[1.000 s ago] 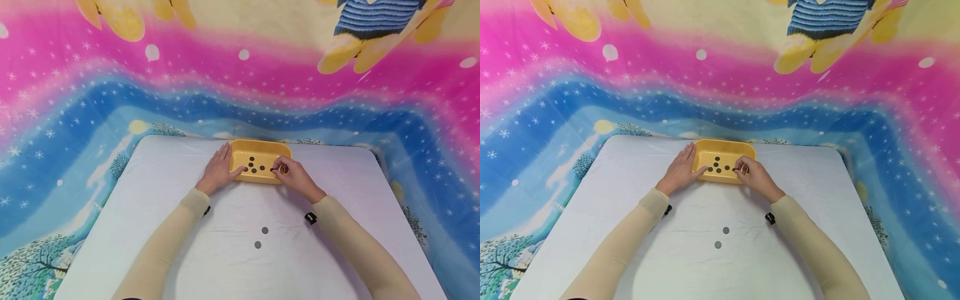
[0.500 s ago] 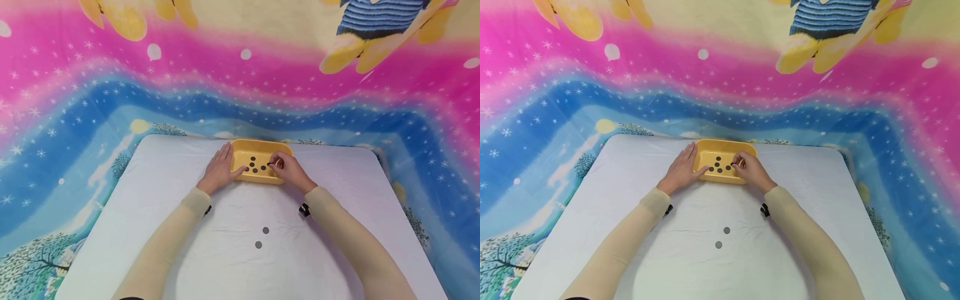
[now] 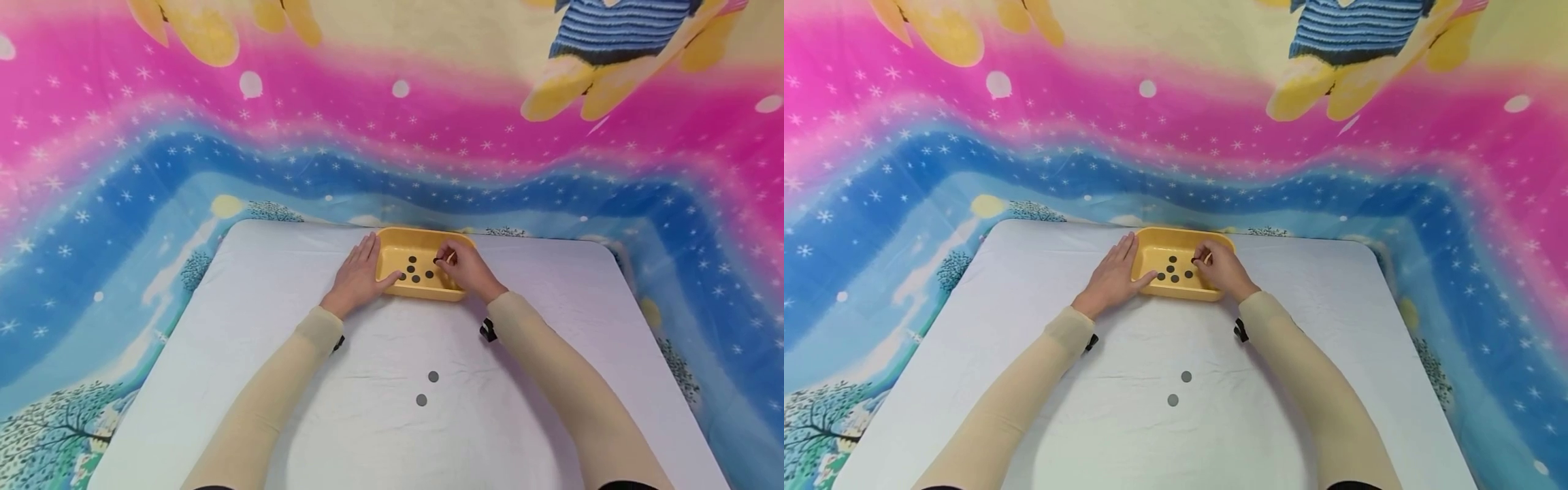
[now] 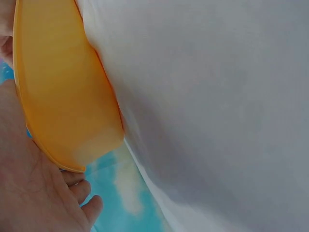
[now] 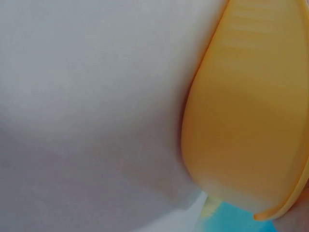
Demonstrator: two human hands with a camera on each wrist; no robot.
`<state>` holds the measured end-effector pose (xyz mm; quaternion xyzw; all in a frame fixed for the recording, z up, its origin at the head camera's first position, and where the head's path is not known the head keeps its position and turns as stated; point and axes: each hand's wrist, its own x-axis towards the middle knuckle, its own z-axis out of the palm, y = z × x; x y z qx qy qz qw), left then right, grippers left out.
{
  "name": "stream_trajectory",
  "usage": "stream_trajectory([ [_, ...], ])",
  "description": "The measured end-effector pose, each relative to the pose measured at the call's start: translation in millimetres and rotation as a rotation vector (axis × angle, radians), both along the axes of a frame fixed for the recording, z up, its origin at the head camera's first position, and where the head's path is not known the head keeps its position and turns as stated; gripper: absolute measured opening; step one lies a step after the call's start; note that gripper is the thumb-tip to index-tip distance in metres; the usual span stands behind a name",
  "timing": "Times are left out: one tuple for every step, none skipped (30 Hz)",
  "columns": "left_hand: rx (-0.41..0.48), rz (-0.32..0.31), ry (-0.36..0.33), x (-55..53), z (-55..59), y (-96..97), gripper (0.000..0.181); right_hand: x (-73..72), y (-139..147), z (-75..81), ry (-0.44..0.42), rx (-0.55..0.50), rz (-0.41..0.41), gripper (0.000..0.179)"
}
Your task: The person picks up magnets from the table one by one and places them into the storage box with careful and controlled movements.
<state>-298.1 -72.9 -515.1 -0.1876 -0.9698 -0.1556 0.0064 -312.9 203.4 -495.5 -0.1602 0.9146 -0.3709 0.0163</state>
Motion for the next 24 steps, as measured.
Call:
stream_trajectory([
  [0.001, 0.002, -0.002, 0.0, 0.2, 0.1, 0.107, -1.2, -1, -0.1, -0.003, 0.003, -0.003, 0.008],
  [0.001, 0.004, -0.003, 0.0, 0.2, 0.2, 0.108, -2.2, -2, -0.3, -0.005, 0.004, -0.003, 0.008],
  [0.001, 0.005, -0.002, 0.0, 0.2, 0.2, 0.108, -3.5, -3, -0.7, -0.007, 0.005, -0.006, 0.008],
  [0.001, 0.006, -0.002, 0.0, 0.5, 0.3, 0.108, -4.8, -3, -1.3, -0.008, 0.007, -0.007, 0.009],
  [0.001, 0.008, -0.003, 0.3, 0.6, 0.4, 0.107, -5.9, -4, -1.8, -0.010, 0.010, -0.010, 0.009],
  [-0.001, 0.010, -0.003, 0.3, 0.6, 0.5, 0.107, -7.3, -5, -2.7, -0.011, 0.015, -0.014, 0.009],
  [0.001, 0.008, -0.006, 0.4, 0.4, 0.6, 0.107, -8.3, -5, -3.6, -0.016, 0.020, -0.017, 0.009],
  [0.005, 0.006, -0.008, 0.5, 0.3, 0.8, 0.106, -9.1, -6, -4.3, -0.021, 0.026, -0.022, 0.009],
  [0.008, 0.005, -0.009, 0.7, 0.3, 0.7, 0.105, -10.3, -7, -4.9, -0.028, 0.032, -0.025, 0.009],
  [0.010, 0.004, -0.011, 0.5, 0.2, 1.0, 0.104, -11.3, -8, -5.2, -0.035, 0.037, -0.029, 0.009],
  [0.015, 0.002, -0.010, 0.5, 0.0, 1.2, 0.104, -12.2, -8, -5.5, -0.041, 0.045, -0.032, 0.009],
  [0.017, 0.001, -0.010, 0.4, -0.1, 1.3, 0.103, -12.9, -9, -5.7, -0.048, 0.052, -0.035, 0.009],
  [0.020, 0.000, -0.008, 0.4, -0.3, 1.5, 0.103, -13.8, -10, -6.0, -0.056, 0.059, -0.038, 0.009],
  [0.021, 0.000, -0.004, 0.3, -0.5, 1.6, 0.102, -14.9, -11, -6.3, -0.060, 0.069, -0.041, 0.009],
  [0.016, 0.002, 0.001, 0.1, -0.6, 1.5, 0.103, -15.9, -11, -6.7, -0.066, 0.074, -0.042, 0.009],
  [0.012, 0.003, 0.003, -0.1, -0.8, 1.3, 0.103, -17.0, -12, -7.1, -0.072, 0.081, -0.045, 0.009],
  [0.008, 0.004, 0.006, -0.1, -0.9, 1.1, 0.104, -18.1, -12, -7.5, -0.077, 0.086, -0.047, 0.009],
  [0.002, 0.005, 0.008, -0.4, -1.2, 0.9, 0.104, -19.3, -12, -8.0, -0.084, 0.090, -0.049, 0.009],
  [-0.001, 0.005, 0.010, -0.3, -1.1, 0.8, 0.105, -20.3, -13, -8.4, -0.089, 0.093, -0.051, 0.009],
  [-0.005, 0.006, 0.010, -0.4, -1.0, 0.7, 0.105, -21.3, -13, -8.7, -0.092, 0.095, -0.051, 0.009],
  [-0.006, 0.006, 0.007, -0.3, -1.1, 0.6, 0.106, -22.2, -13, -9.0, -0.096, 0.097, -0.050, 0.009],
  [-0.002, 0.004, 0.006, -0.3, -1.1, 0.7, 0.105, -22.9, -13, -9.3, -0.098, 0.105, -0.050, 0.009],
  [0.003, 0.004, 0.004, -0.2, -0.9, 0.8, 0.105, -23.6, -13, -9.5, -0.098, 0.111, -0.048, 0.009],
  [0.007, 0.003, 0.004, -0.2, -0.7, 1.0, 0.104, -24.0, -13, -9.7, -0.099, 0.117, -0.047, 0.009],
])
